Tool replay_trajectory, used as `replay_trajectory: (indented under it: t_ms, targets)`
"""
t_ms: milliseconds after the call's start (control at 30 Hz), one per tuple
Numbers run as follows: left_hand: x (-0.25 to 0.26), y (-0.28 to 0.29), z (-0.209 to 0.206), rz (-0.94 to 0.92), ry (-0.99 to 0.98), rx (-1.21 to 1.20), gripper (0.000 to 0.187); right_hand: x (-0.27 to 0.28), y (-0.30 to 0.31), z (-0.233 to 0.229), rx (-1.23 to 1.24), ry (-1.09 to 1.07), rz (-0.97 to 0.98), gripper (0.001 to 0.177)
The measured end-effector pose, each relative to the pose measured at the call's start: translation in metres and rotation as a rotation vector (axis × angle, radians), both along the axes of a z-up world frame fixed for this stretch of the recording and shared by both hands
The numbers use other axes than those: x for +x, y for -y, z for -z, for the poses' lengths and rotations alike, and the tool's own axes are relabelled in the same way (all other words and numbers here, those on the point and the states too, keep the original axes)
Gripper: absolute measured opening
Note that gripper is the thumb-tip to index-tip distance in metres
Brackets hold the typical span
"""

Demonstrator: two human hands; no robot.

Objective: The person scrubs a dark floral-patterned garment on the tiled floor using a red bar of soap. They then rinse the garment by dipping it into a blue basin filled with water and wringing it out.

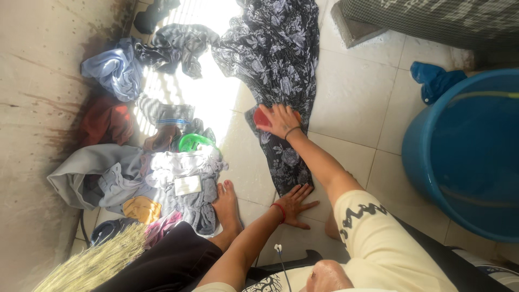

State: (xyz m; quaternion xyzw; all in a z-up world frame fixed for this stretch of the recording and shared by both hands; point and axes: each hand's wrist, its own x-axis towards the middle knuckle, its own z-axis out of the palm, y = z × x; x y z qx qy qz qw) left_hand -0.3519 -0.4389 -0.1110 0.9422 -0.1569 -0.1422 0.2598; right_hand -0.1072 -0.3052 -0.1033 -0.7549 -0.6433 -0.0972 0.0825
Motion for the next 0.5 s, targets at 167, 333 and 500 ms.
replay_trajectory:
  t_ms: [167,333,500]
  targets:
    - [-0.002,0.005,-0.001,-0.032,-0.076,-0.049,0.109,-0.048,0.094,-0.011,0.108,0.009,-0.42,0.06]
    - [0.0,0.007,-0.008,-0.026,-0.263,-0.121,0.116,-0.095,0.164,-0.008,-0.125,-0.175,-0.513,0.076]
    - [0.006,0.008,-0.003,0.019,-0.098,0.006,0.101,-0.05,-0.014,-0.01,-0.254,-0.251,-0.004,0.079]
